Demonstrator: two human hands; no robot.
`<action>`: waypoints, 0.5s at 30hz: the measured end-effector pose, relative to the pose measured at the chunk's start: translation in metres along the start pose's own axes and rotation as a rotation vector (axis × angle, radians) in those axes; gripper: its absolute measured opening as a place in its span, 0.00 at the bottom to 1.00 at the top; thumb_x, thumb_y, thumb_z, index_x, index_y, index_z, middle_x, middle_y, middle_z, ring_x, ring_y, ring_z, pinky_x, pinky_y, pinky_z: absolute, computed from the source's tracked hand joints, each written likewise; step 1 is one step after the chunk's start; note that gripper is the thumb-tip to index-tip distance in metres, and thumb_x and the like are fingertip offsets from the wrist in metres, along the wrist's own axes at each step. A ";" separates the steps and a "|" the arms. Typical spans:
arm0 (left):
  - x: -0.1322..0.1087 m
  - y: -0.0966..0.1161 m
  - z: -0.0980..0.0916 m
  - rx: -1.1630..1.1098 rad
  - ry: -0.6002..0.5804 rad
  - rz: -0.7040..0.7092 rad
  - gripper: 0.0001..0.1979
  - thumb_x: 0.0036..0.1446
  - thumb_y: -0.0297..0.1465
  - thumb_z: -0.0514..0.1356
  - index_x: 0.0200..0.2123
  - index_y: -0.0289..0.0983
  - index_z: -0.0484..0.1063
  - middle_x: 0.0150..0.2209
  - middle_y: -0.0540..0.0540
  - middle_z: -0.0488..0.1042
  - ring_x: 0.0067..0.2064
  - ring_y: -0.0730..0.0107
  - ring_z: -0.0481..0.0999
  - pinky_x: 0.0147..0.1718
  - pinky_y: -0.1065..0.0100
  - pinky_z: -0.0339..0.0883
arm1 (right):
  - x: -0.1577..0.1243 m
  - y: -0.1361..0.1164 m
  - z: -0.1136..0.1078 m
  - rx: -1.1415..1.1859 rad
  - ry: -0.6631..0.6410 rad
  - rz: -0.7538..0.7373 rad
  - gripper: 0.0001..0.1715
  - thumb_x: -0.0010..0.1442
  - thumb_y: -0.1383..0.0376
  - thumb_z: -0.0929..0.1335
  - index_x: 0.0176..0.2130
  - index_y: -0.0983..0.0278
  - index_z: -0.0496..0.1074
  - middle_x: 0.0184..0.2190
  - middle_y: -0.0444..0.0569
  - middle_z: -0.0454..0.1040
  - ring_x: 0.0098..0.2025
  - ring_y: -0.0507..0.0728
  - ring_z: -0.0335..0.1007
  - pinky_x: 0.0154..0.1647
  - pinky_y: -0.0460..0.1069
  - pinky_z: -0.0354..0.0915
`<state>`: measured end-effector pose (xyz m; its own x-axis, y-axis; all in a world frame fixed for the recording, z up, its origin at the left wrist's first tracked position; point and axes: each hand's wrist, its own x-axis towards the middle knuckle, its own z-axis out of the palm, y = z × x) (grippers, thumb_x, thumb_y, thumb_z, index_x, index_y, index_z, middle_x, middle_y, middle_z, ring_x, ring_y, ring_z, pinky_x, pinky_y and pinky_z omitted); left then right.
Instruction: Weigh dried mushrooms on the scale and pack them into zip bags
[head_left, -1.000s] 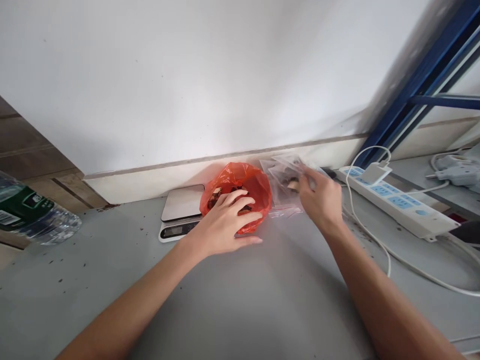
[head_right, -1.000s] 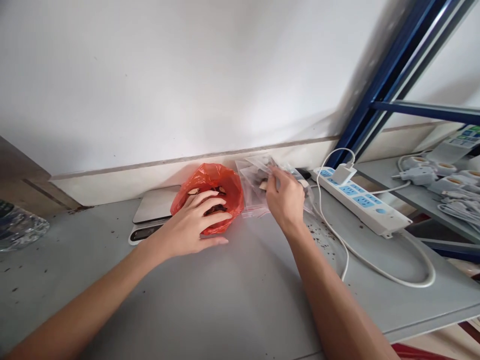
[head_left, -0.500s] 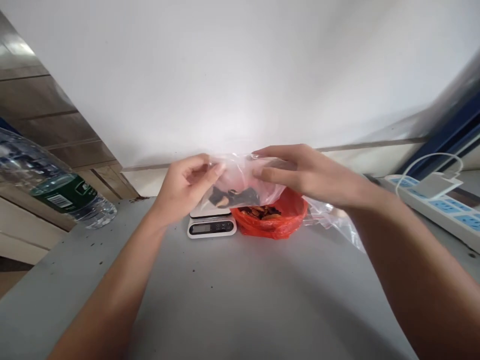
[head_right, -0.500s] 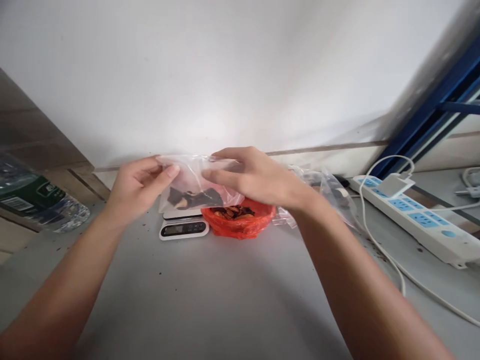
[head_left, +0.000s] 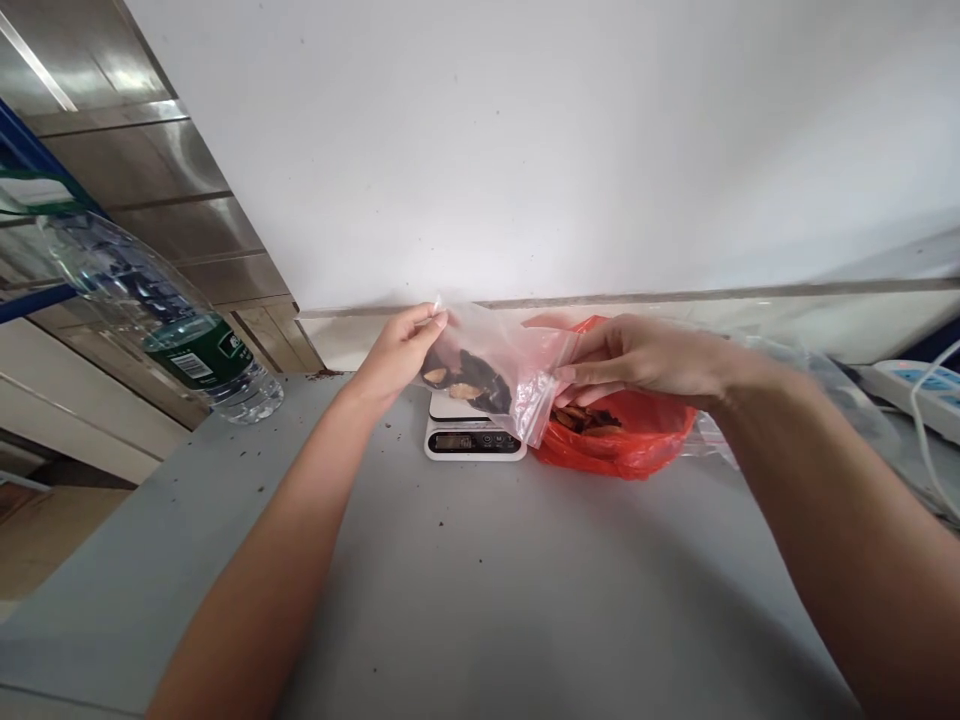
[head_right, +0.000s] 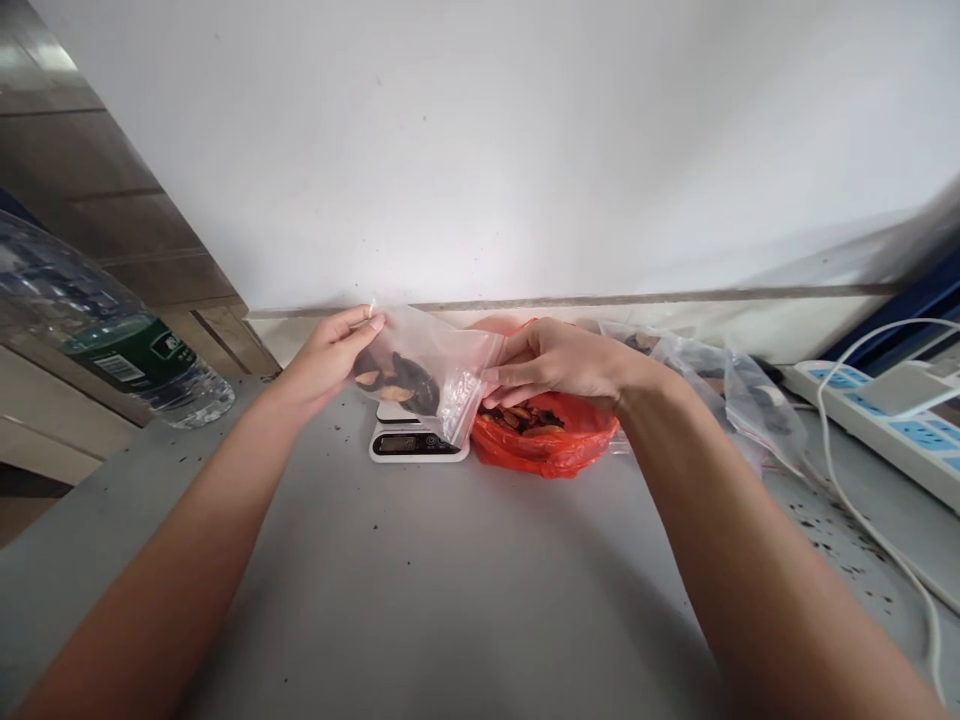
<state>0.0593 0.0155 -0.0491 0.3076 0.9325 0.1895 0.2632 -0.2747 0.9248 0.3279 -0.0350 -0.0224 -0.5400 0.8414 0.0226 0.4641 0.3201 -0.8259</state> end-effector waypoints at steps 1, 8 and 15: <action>0.000 -0.001 0.000 0.036 0.008 -0.034 0.13 0.73 0.37 0.54 0.37 0.39 0.72 0.26 0.51 0.75 0.31 0.66 0.77 0.33 0.66 0.69 | 0.000 0.001 0.001 0.006 -0.009 0.003 0.25 0.62 0.44 0.73 0.25 0.59 0.80 0.32 0.54 0.83 0.38 0.61 0.81 0.35 0.52 0.77; -0.009 0.013 0.010 0.467 0.120 0.146 0.08 0.63 0.34 0.64 0.44 0.38 0.74 0.39 0.46 0.78 0.39 0.63 0.78 0.39 0.64 0.70 | 0.007 0.009 0.018 0.075 0.033 0.105 0.28 0.54 0.46 0.76 0.19 0.60 0.67 0.20 0.43 0.68 0.23 0.51 0.60 0.24 0.50 0.59; -0.020 0.027 0.025 0.382 -0.540 0.179 0.17 0.64 0.41 0.61 0.27 0.38 0.76 0.27 0.49 0.78 0.24 0.73 0.66 0.24 0.69 0.58 | 0.013 0.005 0.033 0.188 0.137 0.163 0.30 0.45 0.41 0.78 0.23 0.61 0.69 0.20 0.41 0.65 0.23 0.50 0.58 0.24 0.49 0.51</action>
<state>0.0825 -0.0165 -0.0365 0.7634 0.6443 0.0456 0.4391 -0.5695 0.6948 0.3004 -0.0368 -0.0452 -0.3629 0.9303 -0.0537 0.3921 0.1002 -0.9144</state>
